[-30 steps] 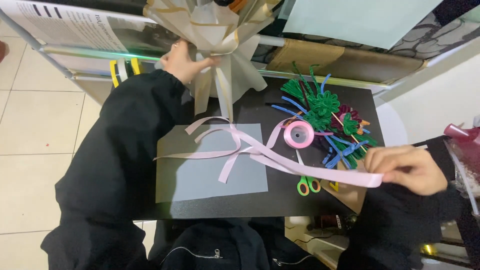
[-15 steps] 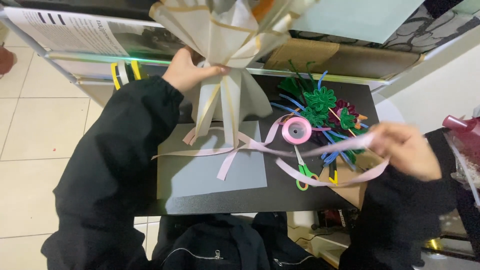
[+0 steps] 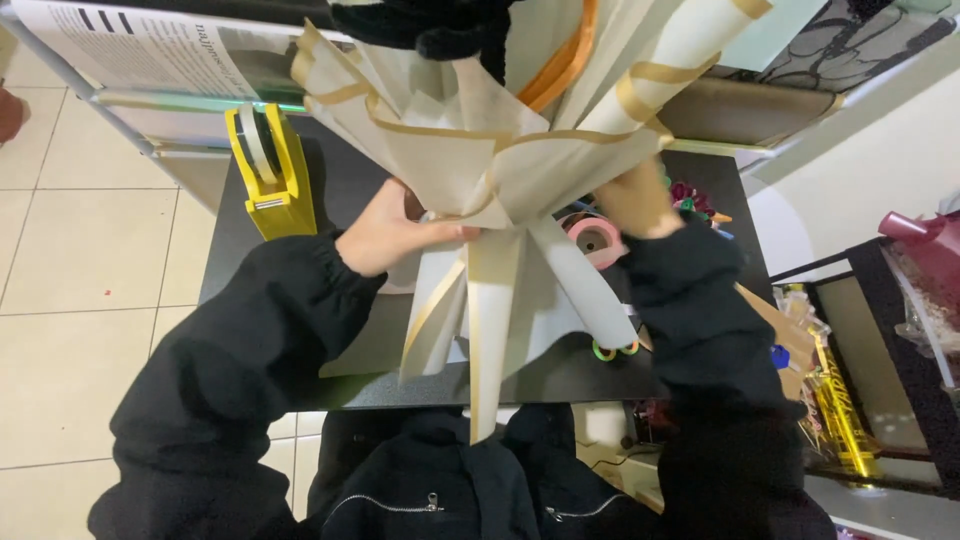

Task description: The person ties a pink ribbon around a bouquet wrapped in white paper. They adjust the ribbon, secure it with a hot glue gun, and then cut the excess ribbon with scissors.

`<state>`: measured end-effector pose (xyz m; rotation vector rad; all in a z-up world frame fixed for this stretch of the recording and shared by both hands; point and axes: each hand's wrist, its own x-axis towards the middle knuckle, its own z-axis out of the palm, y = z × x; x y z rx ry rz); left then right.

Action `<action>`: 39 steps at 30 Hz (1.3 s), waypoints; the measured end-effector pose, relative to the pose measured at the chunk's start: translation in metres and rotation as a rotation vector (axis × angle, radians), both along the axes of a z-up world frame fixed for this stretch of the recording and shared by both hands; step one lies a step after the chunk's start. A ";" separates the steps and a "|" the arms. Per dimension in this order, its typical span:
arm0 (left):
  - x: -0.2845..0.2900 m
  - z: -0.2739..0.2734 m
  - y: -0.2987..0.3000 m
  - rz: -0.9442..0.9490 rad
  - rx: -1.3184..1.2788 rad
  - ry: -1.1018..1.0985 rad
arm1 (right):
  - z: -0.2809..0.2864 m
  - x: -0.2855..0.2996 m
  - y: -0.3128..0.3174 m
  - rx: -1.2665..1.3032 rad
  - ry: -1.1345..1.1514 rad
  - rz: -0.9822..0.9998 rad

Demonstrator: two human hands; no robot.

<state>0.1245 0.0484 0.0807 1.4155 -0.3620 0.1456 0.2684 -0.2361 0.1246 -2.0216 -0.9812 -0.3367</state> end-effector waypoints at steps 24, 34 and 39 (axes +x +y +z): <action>-0.007 -0.043 -0.024 0.041 -0.002 0.111 | -0.046 -0.021 0.013 0.090 0.598 0.588; 0.003 -0.050 -0.016 0.056 -0.047 0.037 | -0.057 -0.022 0.013 0.027 0.774 0.444; 0.002 -0.060 -0.020 0.092 -0.011 0.112 | -0.094 0.000 0.000 -0.031 0.828 0.372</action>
